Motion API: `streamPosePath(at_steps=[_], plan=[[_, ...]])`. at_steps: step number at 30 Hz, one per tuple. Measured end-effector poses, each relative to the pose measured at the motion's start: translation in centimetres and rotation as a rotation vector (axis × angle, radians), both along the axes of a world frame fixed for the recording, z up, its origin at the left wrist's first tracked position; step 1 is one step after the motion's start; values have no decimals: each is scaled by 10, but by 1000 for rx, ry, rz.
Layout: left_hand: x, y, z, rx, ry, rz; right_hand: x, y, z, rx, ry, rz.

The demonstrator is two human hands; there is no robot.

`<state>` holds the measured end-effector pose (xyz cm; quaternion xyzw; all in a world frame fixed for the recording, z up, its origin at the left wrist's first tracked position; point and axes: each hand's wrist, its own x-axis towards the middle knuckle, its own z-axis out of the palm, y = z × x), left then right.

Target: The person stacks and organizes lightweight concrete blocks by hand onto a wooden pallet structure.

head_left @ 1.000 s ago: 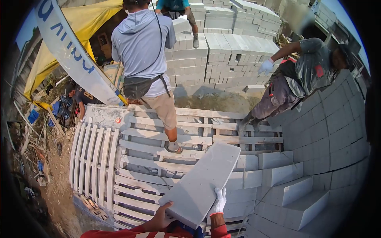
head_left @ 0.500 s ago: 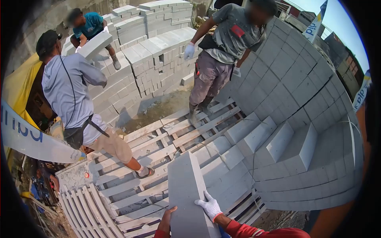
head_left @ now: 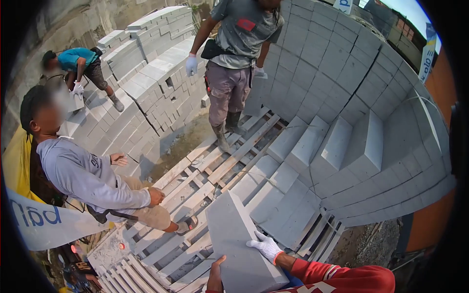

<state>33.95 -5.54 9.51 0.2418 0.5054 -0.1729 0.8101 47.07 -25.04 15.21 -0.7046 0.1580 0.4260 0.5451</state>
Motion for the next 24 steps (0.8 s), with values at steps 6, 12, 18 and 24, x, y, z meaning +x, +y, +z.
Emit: streamPosePath(at_steps=[6,12,18,24], plan=[[13,31,18,230,-307,65,23,27,12,41,-137,124],[14,65,28,373,-215,120,39,60,19,140,-187,210],[6,93,18,412,-175,143,51,83,41,176,-180,277],[11,100,24,408,-116,174,43,93,-8,173,-220,321]])
